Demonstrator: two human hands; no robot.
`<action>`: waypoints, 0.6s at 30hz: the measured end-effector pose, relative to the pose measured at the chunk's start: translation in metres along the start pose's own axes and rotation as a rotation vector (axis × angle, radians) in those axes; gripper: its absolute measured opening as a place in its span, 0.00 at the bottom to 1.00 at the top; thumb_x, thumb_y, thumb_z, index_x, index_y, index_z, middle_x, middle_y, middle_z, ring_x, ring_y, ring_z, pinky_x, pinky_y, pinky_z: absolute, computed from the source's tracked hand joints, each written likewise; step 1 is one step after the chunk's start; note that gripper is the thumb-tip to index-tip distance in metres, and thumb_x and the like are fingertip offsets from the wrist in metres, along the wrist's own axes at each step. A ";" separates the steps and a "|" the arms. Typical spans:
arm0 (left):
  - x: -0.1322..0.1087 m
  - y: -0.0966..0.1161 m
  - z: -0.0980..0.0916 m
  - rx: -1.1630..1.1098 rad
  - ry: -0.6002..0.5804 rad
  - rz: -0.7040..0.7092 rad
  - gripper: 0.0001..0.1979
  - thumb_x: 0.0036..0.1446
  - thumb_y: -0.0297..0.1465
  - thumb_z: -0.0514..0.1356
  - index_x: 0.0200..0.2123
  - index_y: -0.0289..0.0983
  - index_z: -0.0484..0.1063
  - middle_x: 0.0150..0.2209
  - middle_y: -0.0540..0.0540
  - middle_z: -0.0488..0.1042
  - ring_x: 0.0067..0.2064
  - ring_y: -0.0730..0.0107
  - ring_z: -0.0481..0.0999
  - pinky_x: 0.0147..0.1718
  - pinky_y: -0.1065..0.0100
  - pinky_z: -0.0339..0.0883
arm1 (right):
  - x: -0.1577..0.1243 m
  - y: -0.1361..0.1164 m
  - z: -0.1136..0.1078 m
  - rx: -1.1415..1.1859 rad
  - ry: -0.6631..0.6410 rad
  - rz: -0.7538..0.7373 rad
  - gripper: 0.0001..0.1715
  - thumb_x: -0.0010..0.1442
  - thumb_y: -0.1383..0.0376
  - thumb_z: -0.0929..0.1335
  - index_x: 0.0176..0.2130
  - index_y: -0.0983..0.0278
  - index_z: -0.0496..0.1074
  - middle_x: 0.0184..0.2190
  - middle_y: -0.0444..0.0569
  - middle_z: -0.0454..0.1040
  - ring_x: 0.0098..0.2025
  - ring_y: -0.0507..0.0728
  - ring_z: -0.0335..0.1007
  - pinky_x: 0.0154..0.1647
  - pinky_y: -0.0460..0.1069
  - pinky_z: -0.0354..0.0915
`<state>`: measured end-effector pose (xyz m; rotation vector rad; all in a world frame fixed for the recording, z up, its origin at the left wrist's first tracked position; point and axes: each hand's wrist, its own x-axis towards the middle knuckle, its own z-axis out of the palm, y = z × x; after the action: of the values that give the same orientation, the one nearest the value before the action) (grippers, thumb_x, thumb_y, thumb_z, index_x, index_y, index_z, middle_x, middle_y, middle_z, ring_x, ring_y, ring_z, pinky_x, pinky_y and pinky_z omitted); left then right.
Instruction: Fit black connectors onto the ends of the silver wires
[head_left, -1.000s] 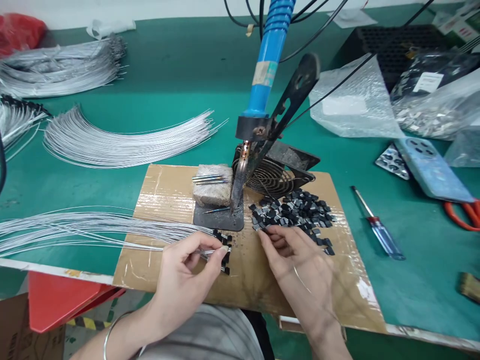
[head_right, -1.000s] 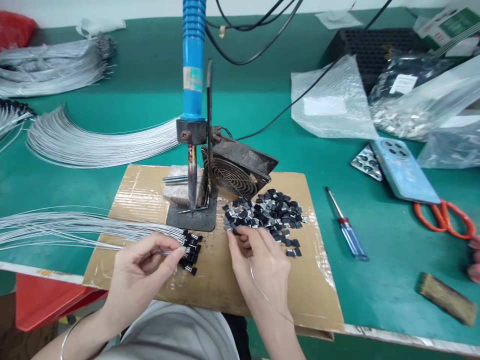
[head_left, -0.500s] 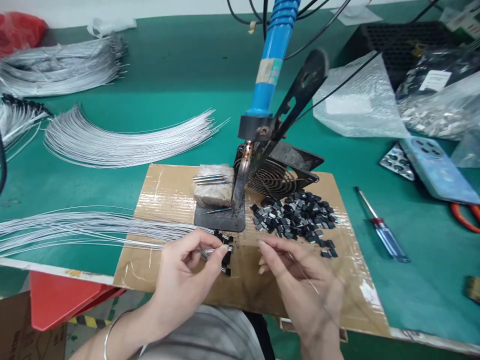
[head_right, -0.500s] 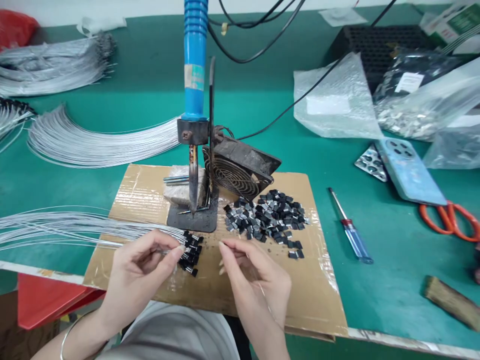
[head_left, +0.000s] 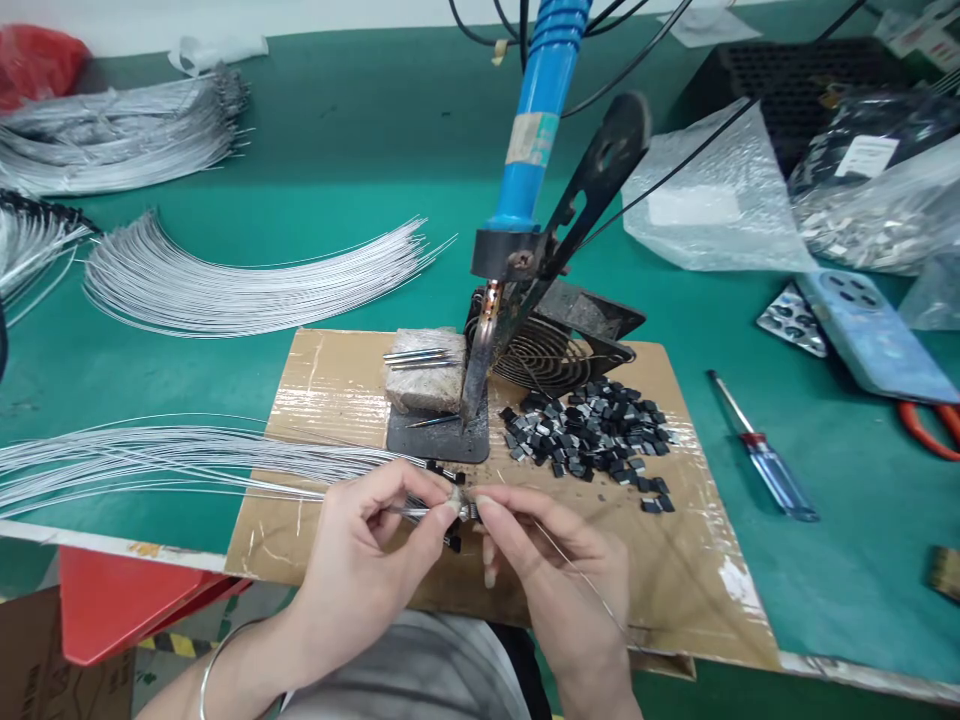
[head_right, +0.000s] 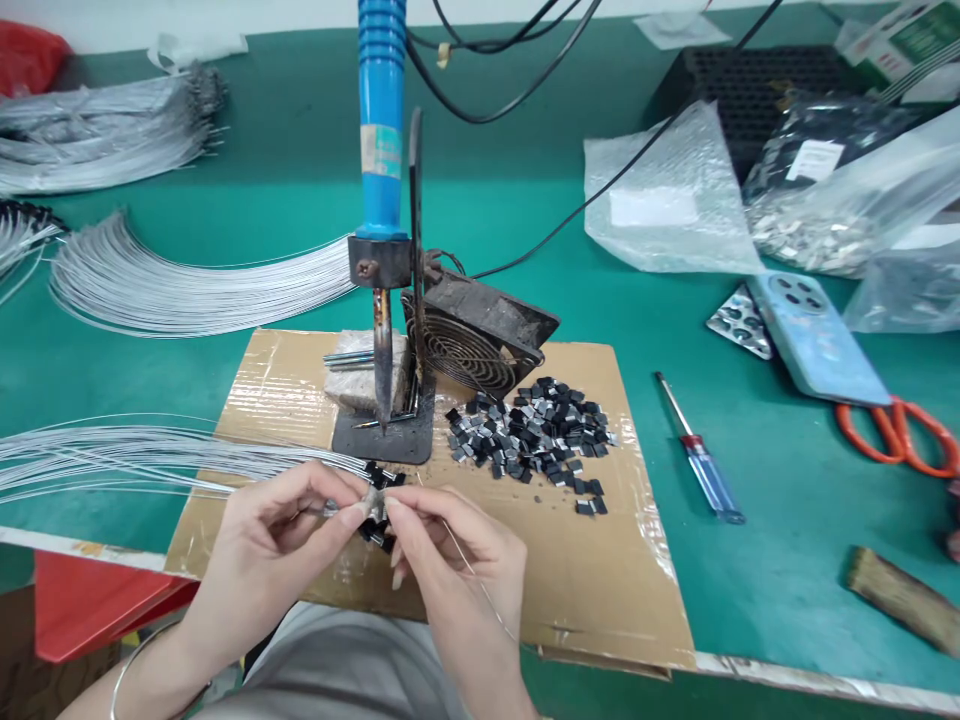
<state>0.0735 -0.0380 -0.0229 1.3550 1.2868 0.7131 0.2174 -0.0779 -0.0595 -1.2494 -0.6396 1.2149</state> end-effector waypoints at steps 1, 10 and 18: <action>0.000 0.001 0.000 -0.011 -0.001 0.005 0.06 0.59 0.28 0.62 0.29 0.35 0.74 0.32 0.46 0.79 0.26 0.75 0.68 0.23 0.72 0.57 | 0.000 0.000 0.000 -0.005 -0.014 -0.003 0.06 0.57 0.67 0.76 0.33 0.55 0.85 0.22 0.41 0.77 0.17 0.45 0.68 0.17 0.37 0.68; -0.001 0.001 0.001 -0.056 -0.006 0.023 0.07 0.60 0.27 0.63 0.28 0.35 0.75 0.33 0.45 0.80 0.31 0.73 0.74 0.27 0.73 0.62 | -0.002 0.002 -0.001 -0.062 -0.023 0.001 0.07 0.59 0.66 0.75 0.34 0.53 0.85 0.22 0.40 0.77 0.18 0.45 0.70 0.19 0.37 0.69; 0.000 0.002 0.002 -0.089 -0.016 0.037 0.07 0.59 0.25 0.63 0.28 0.35 0.75 0.33 0.46 0.79 0.32 0.73 0.76 0.28 0.74 0.65 | -0.003 0.005 -0.001 -0.042 -0.003 -0.012 0.07 0.58 0.67 0.75 0.34 0.54 0.85 0.23 0.42 0.79 0.17 0.46 0.70 0.18 0.38 0.70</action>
<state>0.0755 -0.0381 -0.0215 1.3126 1.2070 0.7746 0.2157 -0.0817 -0.0639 -1.2775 -0.6773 1.1995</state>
